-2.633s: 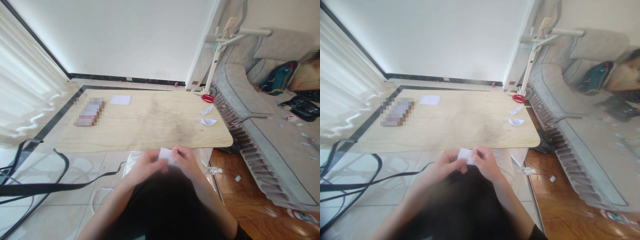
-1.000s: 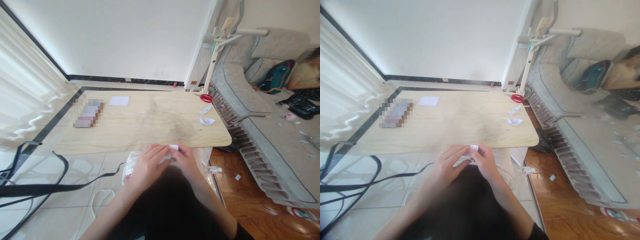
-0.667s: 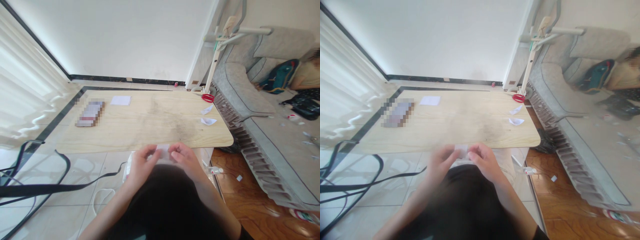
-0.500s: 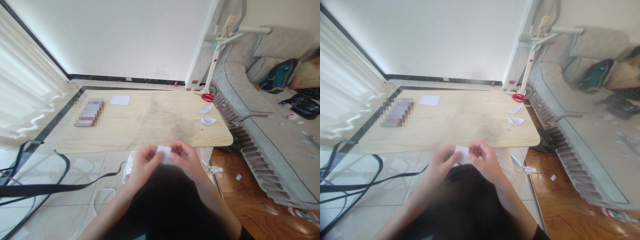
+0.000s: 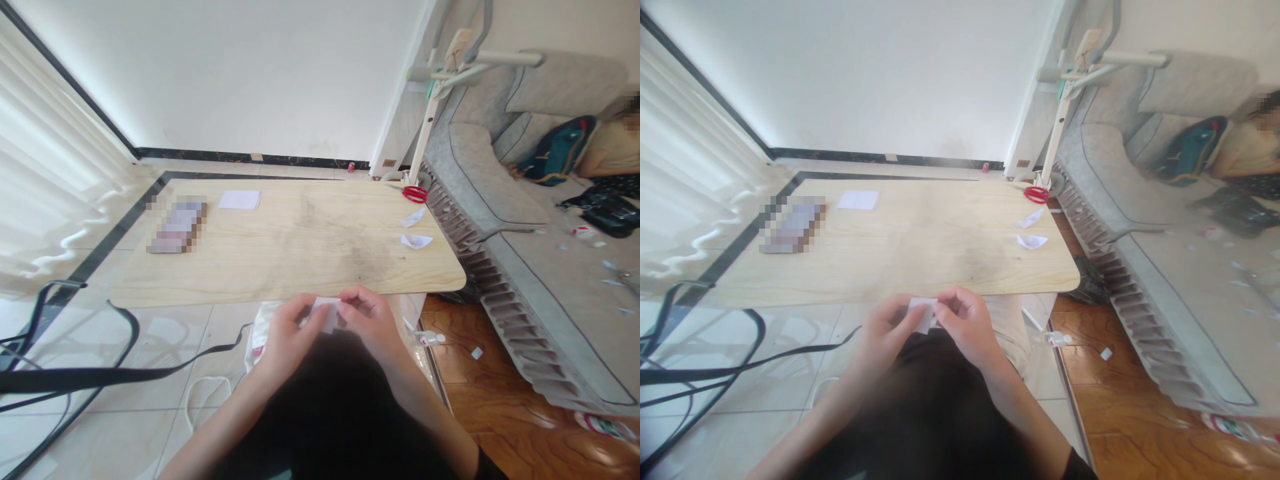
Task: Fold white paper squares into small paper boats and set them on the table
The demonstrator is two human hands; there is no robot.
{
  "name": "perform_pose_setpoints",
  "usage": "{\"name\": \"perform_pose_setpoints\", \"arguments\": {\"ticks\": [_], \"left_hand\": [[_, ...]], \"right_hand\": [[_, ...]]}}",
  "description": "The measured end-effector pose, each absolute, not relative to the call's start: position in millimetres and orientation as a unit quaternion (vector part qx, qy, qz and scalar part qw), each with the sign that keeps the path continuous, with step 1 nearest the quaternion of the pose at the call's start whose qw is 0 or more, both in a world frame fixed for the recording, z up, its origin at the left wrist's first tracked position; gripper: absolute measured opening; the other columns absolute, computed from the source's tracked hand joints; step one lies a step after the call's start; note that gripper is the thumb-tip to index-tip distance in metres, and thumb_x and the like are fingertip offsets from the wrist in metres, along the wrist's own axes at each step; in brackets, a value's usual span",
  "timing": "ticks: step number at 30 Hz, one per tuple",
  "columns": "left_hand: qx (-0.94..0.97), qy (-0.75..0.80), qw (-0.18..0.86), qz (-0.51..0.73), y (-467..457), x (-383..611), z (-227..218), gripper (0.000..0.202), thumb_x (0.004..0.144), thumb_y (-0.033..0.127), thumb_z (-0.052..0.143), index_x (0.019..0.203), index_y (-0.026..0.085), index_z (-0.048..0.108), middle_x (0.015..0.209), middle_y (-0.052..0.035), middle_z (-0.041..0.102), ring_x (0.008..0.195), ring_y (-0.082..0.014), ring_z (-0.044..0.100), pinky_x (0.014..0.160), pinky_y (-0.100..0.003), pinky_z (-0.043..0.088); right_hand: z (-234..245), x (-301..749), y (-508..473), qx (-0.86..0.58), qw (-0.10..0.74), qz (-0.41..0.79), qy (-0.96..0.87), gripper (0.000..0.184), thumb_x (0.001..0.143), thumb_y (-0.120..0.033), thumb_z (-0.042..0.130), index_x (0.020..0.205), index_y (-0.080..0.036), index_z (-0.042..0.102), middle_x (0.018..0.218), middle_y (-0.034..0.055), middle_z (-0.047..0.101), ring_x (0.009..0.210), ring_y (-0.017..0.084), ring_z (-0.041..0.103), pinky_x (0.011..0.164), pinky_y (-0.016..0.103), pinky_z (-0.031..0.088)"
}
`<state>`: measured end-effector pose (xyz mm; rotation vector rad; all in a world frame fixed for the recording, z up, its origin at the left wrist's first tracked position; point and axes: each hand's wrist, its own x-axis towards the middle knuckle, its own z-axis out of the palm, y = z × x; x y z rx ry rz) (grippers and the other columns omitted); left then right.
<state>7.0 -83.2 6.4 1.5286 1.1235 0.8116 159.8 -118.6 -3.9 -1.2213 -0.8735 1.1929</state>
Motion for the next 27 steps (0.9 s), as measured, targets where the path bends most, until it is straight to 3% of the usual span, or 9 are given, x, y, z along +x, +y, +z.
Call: {"name": "perform_pose_setpoints", "arguments": {"ticks": [18,27], "left_hand": [[0.679,0.460,0.458,0.343,-84.8,8.7,3.3,0.016,0.084,0.029,0.062,0.083,0.017,0.072,0.075,-0.0020,0.073,0.070,-0.0169,0.065,0.066,-0.025,0.048],[0.689,0.440,0.451,0.360,-84.9,9.9,5.0,0.019,0.088,0.025,0.059,0.098,0.019,0.073,0.091,-0.0042,0.076,0.082,-0.0190,0.069,0.076,-0.028,0.053]], "right_hand": [[-11.7,162.6,-120.7,-0.543,0.566,0.442,-0.436,0.010,0.081,-0.024,0.063,0.072,-0.020,0.065,0.064,-0.0016,0.062,0.059,0.013,0.055,0.056,0.025,0.044],[-12.4,161.0,-118.7,-0.542,0.567,0.440,-0.437,0.012,0.080,-0.019,0.061,0.068,-0.020,0.062,0.063,-0.0024,0.063,0.060,0.014,0.057,0.058,0.025,0.043]]}}
